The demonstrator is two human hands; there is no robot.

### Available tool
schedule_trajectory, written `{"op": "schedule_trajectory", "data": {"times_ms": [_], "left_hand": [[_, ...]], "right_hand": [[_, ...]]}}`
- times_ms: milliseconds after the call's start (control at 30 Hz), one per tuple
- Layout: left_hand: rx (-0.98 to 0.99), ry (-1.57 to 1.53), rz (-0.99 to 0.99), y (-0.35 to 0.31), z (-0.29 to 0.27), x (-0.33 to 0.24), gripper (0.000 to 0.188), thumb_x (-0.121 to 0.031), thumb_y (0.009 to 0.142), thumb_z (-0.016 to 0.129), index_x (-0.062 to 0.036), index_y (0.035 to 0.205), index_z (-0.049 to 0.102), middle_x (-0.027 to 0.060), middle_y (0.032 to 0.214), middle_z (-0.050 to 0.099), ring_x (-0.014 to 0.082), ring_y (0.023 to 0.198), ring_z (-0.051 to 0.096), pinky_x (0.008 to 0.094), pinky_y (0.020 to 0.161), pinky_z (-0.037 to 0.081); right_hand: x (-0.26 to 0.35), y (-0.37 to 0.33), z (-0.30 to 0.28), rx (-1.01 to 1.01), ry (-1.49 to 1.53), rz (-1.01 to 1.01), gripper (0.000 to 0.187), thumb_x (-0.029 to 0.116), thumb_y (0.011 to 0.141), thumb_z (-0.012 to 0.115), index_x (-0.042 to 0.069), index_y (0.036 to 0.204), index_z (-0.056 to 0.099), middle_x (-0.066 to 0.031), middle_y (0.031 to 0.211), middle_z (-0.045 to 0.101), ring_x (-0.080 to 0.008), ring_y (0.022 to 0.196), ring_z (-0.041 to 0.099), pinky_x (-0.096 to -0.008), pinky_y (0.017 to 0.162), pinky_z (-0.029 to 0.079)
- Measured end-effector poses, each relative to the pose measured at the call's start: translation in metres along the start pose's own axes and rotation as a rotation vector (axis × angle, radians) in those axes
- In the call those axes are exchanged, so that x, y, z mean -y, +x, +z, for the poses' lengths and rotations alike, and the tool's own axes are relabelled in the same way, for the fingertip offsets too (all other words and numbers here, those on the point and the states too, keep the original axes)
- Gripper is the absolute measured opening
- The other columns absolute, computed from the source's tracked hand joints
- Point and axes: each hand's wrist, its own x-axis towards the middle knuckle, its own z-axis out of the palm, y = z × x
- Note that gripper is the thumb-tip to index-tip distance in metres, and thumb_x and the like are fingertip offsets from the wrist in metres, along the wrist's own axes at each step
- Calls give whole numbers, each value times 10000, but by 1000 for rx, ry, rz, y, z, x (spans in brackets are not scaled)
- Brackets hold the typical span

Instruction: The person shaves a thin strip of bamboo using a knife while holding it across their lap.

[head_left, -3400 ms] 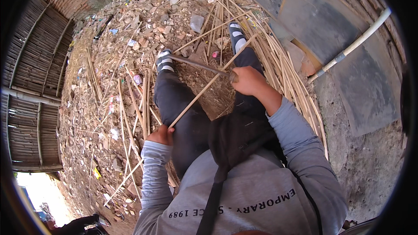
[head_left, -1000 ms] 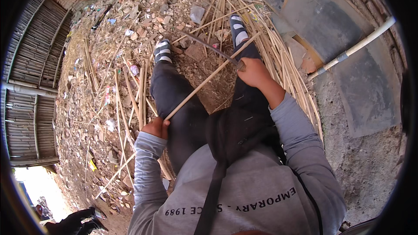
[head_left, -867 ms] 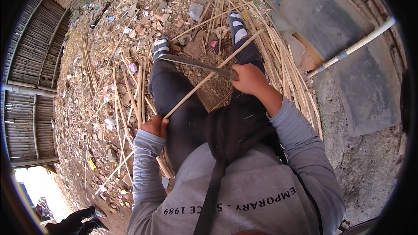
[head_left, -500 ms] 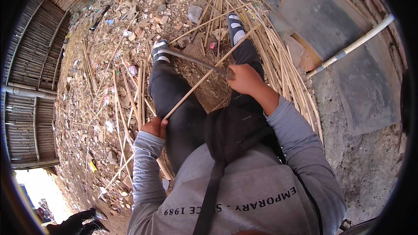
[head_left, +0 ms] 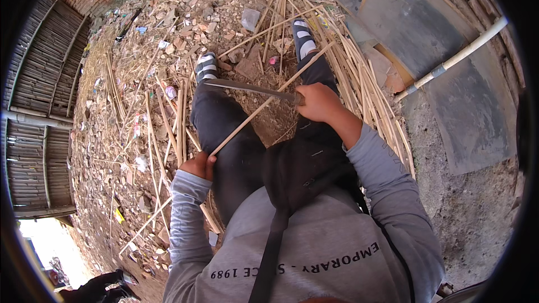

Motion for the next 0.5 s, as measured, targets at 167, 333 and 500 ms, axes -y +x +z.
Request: {"op": "schedule_trajectory", "data": {"times_ms": [167,333,500], "left_hand": [[16,62,22,6,-4,-5,374,-394,1028,524,-49,888,556,241,682,635,471,667,637,564,600,488],[22,11,-10,1,1,9,376,-397,1025,527,-44,901,567,249,684,630,484,678,632,565,606,487],[0,12,41,6,0,2,370,-378,1035,508,-41,893,564,260,697,628,485,698,630,562,619,485]], "right_hand": [[-44,19,-5,-160,-13,123,192,231,800,672,63,891,681,-207,847,694,-430,867,667,-508,769,531],[0,0,-6,-104,-53,23,191,234,798,681,76,905,678,-206,830,694,-431,844,670,-517,759,530],[-37,15,-1,-191,15,123,206,236,787,710,81,919,682,-200,831,696,-422,840,674,-505,747,531]]}}
